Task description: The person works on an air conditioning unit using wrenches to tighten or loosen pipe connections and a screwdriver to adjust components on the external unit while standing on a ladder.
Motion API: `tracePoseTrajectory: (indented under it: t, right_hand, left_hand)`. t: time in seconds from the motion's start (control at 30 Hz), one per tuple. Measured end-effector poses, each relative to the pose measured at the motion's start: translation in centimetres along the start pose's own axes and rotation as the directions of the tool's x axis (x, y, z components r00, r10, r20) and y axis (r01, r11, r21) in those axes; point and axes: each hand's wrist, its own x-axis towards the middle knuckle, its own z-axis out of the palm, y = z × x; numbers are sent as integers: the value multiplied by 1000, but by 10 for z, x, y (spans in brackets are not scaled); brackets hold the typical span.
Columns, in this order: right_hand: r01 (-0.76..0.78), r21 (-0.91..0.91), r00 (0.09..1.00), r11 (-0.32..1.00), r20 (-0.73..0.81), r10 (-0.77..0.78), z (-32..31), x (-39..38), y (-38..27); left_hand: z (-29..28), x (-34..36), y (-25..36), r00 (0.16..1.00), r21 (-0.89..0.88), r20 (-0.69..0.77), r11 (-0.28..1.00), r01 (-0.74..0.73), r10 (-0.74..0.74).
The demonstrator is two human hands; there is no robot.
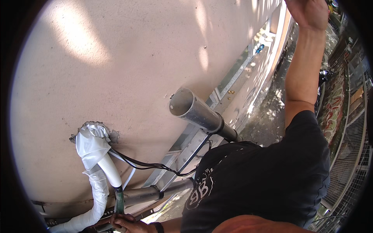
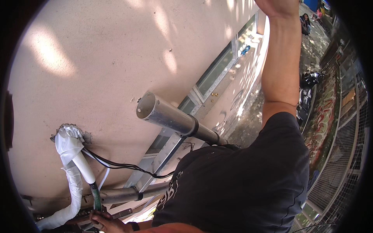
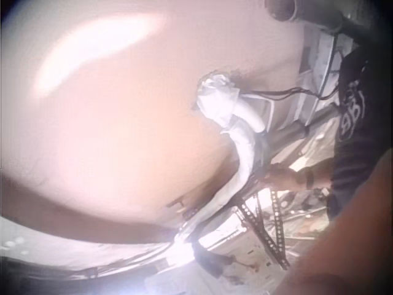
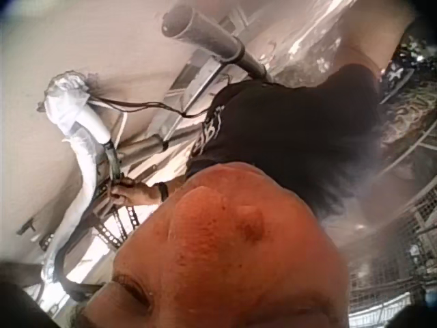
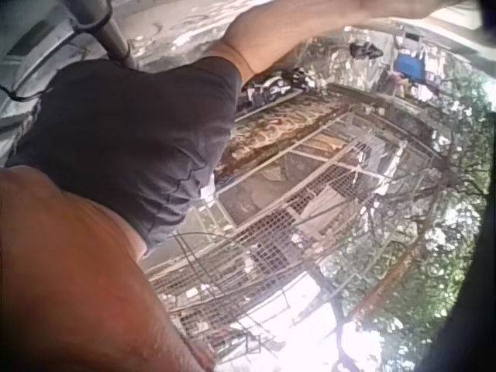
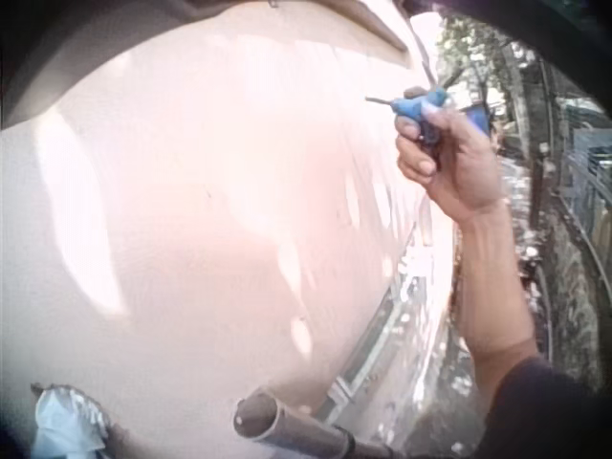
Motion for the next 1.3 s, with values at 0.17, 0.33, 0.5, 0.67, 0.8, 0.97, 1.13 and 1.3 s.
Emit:
tracePoseTrajectory:
  t: [0.17, 0.33, 0.5, 0.67, 0.8, 0.97, 1.13, 1.3]
  right_hand:
    - [-419, -7, 407, 908, -895, 182, -126, -239, 138]
    - [-780, 524, -312, 341, -799, 514, -113, -479, 237]
    - [-725, 688, -567, 26, -619, 544, -60, -627, 262]
    - [-929, 362, -354, -78, -807, 473, -48, -630, 261]
    - [-973, -211, 161, -90, -907, 388, -119, -620, 294]
    - [-810, -586, 548, -25, -771, 324, -160, -518, 306]
    - [-709, -691, 535, -139, -656, 533, -177, -474, 333]
    - [-548, -792, 535, -270, -580, 615, -184, -463, 356]
  left_hand:
    - [-5, 36, -42, 996, -203, 86, 979, -15, 33]
    - [14, 9, -56, 926, 347, 317, 883, -316, 207]
    - [30, 1, -85, 902, 251, 427, 966, -56, -58]
    - [12, -15, -100, 835, 315, 499, 946, 74, -231]
    - [5, -20, -107, 746, 379, 572, 916, 128, -341]
    - [-18, -34, -97, 657, 506, 577, 844, 179, -485]
    - [-29, -40, -84, 576, 592, 573, 781, 201, -583]
    - [-31, -46, -79, 492, 647, 585, 737, 195, -645]
